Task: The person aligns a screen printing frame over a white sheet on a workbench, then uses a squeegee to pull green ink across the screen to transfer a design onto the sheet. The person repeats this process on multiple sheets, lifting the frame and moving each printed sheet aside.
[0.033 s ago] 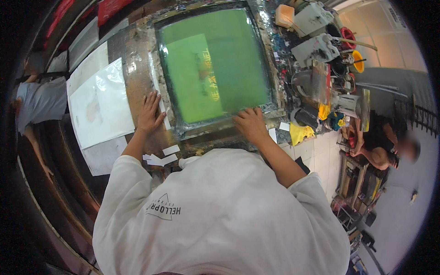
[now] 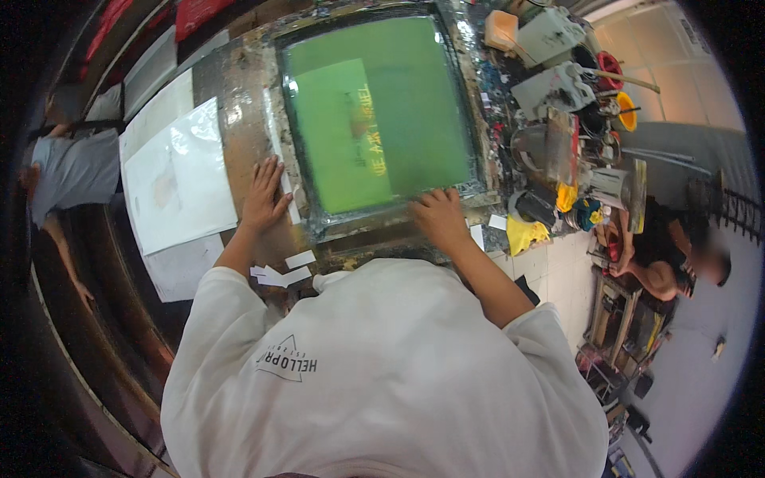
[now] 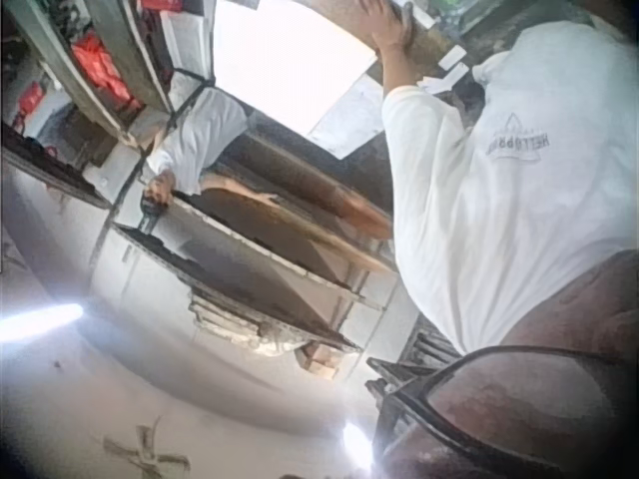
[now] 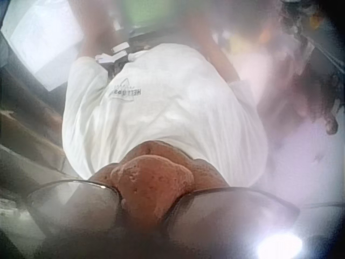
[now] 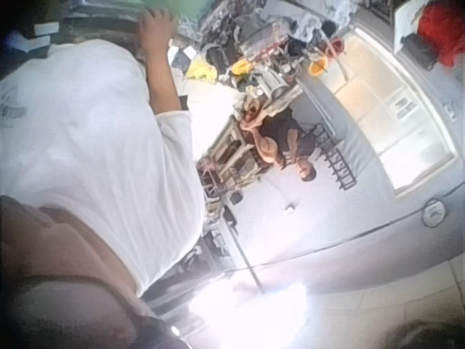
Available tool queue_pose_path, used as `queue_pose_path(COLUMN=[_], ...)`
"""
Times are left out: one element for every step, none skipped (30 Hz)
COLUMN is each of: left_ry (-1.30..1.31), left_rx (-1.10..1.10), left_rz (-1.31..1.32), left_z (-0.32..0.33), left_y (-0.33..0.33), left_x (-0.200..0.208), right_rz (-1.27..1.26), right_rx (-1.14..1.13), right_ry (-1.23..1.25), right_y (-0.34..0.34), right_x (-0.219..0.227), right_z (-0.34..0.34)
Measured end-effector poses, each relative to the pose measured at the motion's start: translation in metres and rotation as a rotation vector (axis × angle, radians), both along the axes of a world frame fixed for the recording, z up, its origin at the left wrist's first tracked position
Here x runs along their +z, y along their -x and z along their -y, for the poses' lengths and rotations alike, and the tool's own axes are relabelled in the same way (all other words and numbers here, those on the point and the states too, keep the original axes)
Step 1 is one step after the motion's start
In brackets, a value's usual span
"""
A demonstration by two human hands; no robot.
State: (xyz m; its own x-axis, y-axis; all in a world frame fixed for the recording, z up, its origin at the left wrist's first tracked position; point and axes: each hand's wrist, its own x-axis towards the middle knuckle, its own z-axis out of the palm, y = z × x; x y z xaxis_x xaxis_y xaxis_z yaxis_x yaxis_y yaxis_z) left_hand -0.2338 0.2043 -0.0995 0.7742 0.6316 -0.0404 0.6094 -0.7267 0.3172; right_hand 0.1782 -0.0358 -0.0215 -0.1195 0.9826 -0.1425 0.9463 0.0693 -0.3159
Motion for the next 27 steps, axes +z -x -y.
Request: queue_pose_path(left_ry=[-0.009,-0.019,0.006,0.011,0.016,0.024,0.015,0.009,0.004,-0.001,-0.004,-0.007,-0.01,-0.011,-0.01,-0.009,-0.012,-0.015,-0.017,-0.022,-0.029,-0.035,-0.039,-0.044,-0.049,-0.052,-0.054], left_rx=[0.003,0.006,-0.008,0.0,0.007,0.016,0.018,0.024,0.027,0.03,0.036,0.038,0.04,0.046,0.05,0.054,0.054,0.053,0.053,0.052,0.051,0.05,0.049,0.046,0.042,0.039,0.034], left_rz=[0.005,0.009,0.038,0.039,0.04,0.044,0.034,0.044,0.056,0.067,0.083,0.102,0.121,0.137,0.153,0.17,0.18,0.19,0.199,0.183,0.167,0.151,0.146,0.141,0.136,0.139,0.143], left_z=[-0.003,-0.006,-0.006,-0.007,-0.008,-0.006,-0.005,-0.005,-0.005,-0.006,-0.005,-0.005,-0.004,-0.004,-0.004,-0.003,-0.003,-0.003,-0.003,-0.003,-0.004,-0.004,-0.003,-0.004,-0.004,-0.004,-0.004], left_y=[-0.003,-0.005,-0.007,-0.007,-0.006,-0.006,-0.005,-0.005,-0.005,-0.004,-0.002,-0.003,-0.003,-0.002,-0.002,-0.003,-0.003,-0.003,-0.003,-0.002,-0.001,0.0,0.001,0.001,0.001,0.001,0.0], left_x=[0.0,0.002,0.004,0.004,0.005,0.004,0.004,0.003,0.001,-0.001,-0.002,-0.003,-0.003,-0.003,-0.004,-0.004,-0.004,-0.004,-0.004,-0.005,-0.006,-0.007,-0.007,-0.008,-0.008,-0.008,-0.009], right_rz=[-0.003,-0.006,-0.005,0.011,0.026,0.044,0.054,0.065,0.076,0.081,0.086,0.093,0.098,0.104,0.111,0.114,0.117,0.119,0.113,0.107,0.101,0.098,0.095,0.092,0.1,0.107,0.116], right_rx=[-0.002,-0.004,-0.013,-0.024,-0.036,-0.045,-0.048,-0.051,-0.057,-0.048,-0.04,-0.035,-0.035,-0.034,-0.036,-0.034,-0.034,-0.032,-0.038,-0.043,-0.05,-0.057,-0.064,-0.074,-0.076,-0.079,-0.083], right_ry=[0.019,0.038,0.066,0.054,0.041,0.032,0.043,0.054,0.066,0.061,0.056,0.05,0.049,0.048,0.048,0.038,0.027,0.016,0.012,0.008,0.003,0.013,0.022,0.032,0.033,0.035,0.037], right_y=[0.0,-0.001,-0.001,0.001,0.004,0.006,0.007,0.007,0.008,0.008,0.008,0.008,0.009,0.01,0.011,0.012,0.013,0.014,0.014,0.015,0.015,0.016,0.017,0.017,0.018,0.019,0.02], right_x=[0.0,0.0,0.002,0.0,-0.002,-0.002,-0.001,0.0,0.002,0.001,0.0,-0.001,-0.002,-0.003,-0.005,-0.006,-0.007,-0.008,-0.008,-0.008,-0.008,-0.007,-0.007,-0.006,-0.005,-0.003,-0.002], right_z=[-0.004,-0.007,-0.005,-0.004,-0.003,-0.003,-0.004,-0.005,-0.005,-0.005,-0.005,-0.005,-0.004,-0.003,-0.002,-0.001,0.001,0.002,0.002,0.003,0.002,0.002,0.001,0.001,0.001,0.001,0.001])
